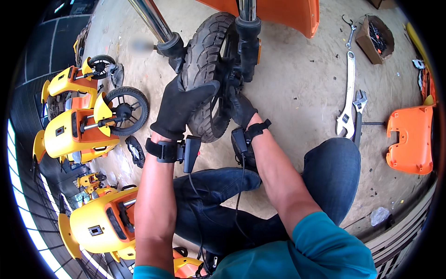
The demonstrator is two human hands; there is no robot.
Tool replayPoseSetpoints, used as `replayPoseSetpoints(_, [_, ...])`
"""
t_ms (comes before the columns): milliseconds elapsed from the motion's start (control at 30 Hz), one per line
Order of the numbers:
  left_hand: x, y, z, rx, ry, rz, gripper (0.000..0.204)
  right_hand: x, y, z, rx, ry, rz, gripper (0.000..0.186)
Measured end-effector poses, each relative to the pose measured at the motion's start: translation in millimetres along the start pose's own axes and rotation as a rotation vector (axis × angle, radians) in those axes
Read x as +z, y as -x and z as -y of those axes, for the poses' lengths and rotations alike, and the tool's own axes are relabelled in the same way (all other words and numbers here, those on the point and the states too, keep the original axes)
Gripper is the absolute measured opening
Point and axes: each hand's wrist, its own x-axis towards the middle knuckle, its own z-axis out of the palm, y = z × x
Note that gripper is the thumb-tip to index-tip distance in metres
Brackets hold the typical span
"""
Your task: The person places a motorcycle wheel onto the front fork assembly and aligns the brake components by hand while sitting on the ground.
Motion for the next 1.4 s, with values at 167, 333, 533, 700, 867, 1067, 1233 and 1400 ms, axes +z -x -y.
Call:
replayPoseSetpoints(167, [7,1,-13,0.060,0.031,-0.001,0.042,5,-3,3,0.046,-0.076,0.053,0.063])
replayPoseSetpoints(333, [7,7,-12,0.066,0.053,-0.033,0.035,23,8,16,0.082,-0.026,0.134,0.065])
replayPoseSetpoints(533, [19,0,-14,0.041,0.129,-0.031,0.036,6,-3,18,0.028,-0.190,0.187,0.059])
replayPoseSetpoints(700, [24,1,-12,0.013,0.190,-0.032,0.036,-7,0,24,-0.009,-0.004,0.160,0.055])
replayPoseSetpoints(867, [25,5,-18,0.002,0.227,0.011,0.038,8,11,29,0.094,-0.168,0.071,0.054])
replayPoseSetpoints(1067, [30,6,-19,0.042,0.210,0.000,0.033,8,18,38,0.061,-0.034,0.084,0.056])
replayPoseSetpoints(1233, [21,8,-11,0.136,0.018,0.009,0.028,8,17,32,0.042,-0.040,0.070,0.058])
replayPoseSetpoints(1400, [19,3,1,0.206,-0.058,0.015,0.030,-2,6,27,0.079,-0.103,0.052,0.057])
